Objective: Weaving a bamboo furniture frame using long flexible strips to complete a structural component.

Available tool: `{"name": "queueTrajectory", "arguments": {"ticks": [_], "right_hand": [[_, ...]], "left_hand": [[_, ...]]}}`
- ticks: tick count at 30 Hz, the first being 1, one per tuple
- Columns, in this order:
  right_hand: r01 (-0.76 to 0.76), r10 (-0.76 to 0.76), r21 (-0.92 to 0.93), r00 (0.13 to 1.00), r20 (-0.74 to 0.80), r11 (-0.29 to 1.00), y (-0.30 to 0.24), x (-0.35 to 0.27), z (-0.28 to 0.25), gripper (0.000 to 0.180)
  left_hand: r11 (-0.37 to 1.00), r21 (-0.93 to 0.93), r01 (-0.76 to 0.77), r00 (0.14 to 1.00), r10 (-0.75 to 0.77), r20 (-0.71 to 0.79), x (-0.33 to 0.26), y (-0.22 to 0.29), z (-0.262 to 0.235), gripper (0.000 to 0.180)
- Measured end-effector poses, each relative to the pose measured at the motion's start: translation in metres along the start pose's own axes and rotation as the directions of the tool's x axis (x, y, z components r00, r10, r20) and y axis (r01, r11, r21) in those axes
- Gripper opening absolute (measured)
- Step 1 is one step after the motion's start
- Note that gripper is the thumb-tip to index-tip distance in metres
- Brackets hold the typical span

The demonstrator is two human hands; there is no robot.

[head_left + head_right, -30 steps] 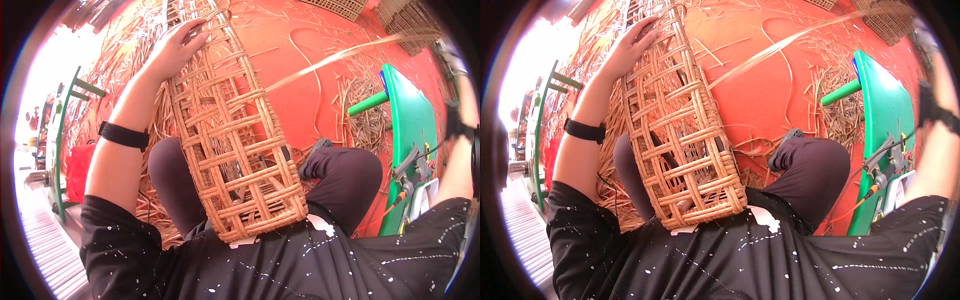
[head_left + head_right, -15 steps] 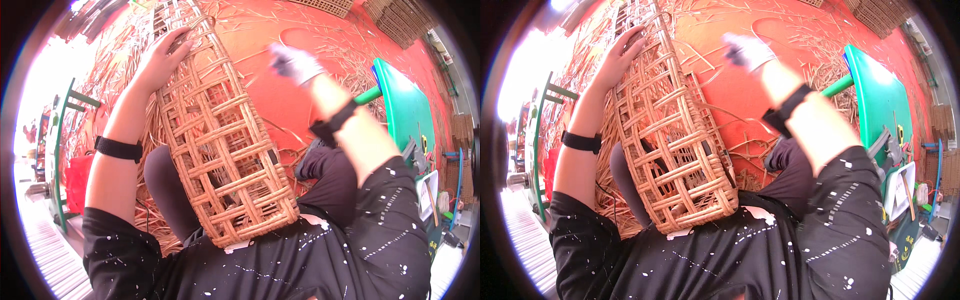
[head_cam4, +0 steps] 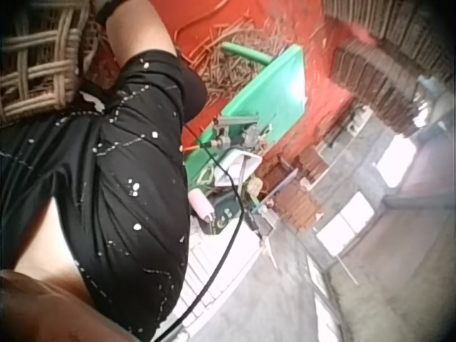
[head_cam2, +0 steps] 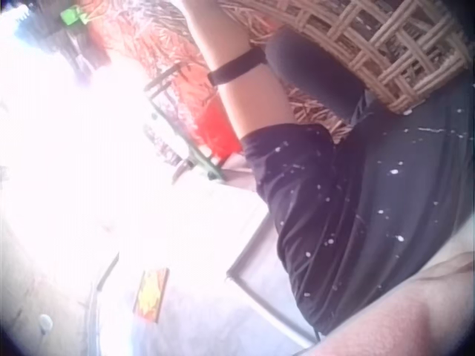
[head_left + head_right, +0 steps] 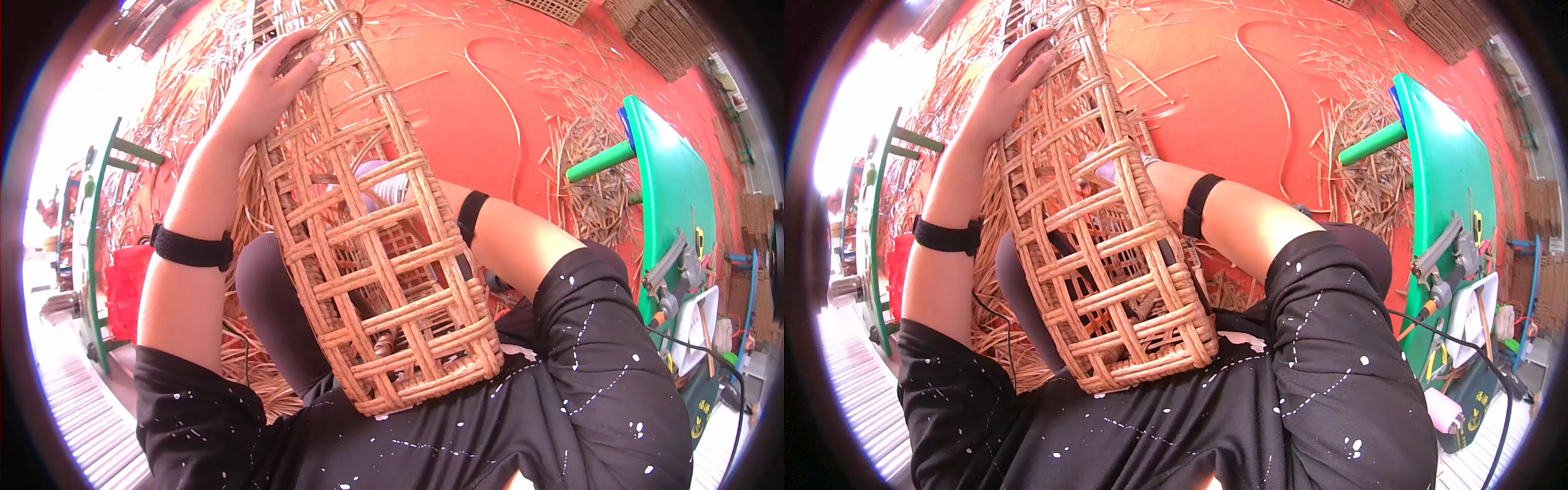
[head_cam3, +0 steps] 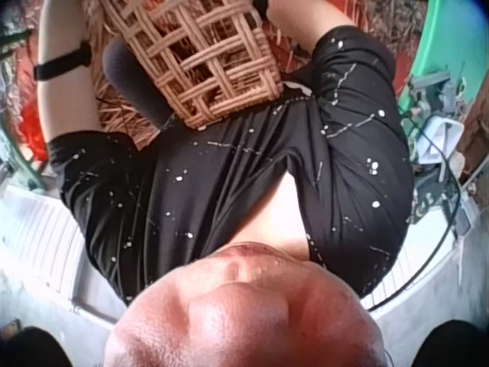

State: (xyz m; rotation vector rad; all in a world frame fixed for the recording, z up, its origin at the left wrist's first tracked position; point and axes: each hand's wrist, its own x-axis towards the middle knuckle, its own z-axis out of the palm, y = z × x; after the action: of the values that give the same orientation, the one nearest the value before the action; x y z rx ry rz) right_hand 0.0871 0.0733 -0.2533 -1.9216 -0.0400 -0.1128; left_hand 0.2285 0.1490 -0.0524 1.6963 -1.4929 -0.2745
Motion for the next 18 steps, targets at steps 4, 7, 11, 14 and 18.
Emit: {"name": "queueTrajectory", "arguments": {"ticks": [4,7,11,14,18], "right_hand": [[-0.052,0.053,-0.092,0.999,0.009,0.994,-0.004,-0.004,0.001,0.029],[-0.076,0.075,-0.133,0.997,-0.011,0.988,-0.004,-0.009,-0.005,0.030],[-0.119,0.106,-0.087,0.984,-0.145,0.989,-0.009,-0.028,-0.028,0.030],[-0.546,0.402,-0.289,0.807,-0.432,0.786,-0.130,-0.050,-0.083,0.033],[-0.109,0.332,0.317,0.428,-0.840,0.942,-0.198,-0.137,-0.255,0.023]], "left_hand": [[1.000,0.004,0.009,1.000,-0.009,-0.011,-0.001,-0.002,0.000,0.043],[1.000,0.007,0.000,1.000,0.000,-0.007,0.002,0.000,0.001,0.043],[0.999,0.027,-0.029,1.000,0.029,0.004,0.002,0.003,0.003,0.042],[0.995,0.099,0.001,1.000,0.001,-0.021,-0.017,-0.010,-0.017,0.042],[0.986,0.161,-0.038,0.999,0.043,-0.028,-0.005,-0.001,-0.003,0.042]]}}
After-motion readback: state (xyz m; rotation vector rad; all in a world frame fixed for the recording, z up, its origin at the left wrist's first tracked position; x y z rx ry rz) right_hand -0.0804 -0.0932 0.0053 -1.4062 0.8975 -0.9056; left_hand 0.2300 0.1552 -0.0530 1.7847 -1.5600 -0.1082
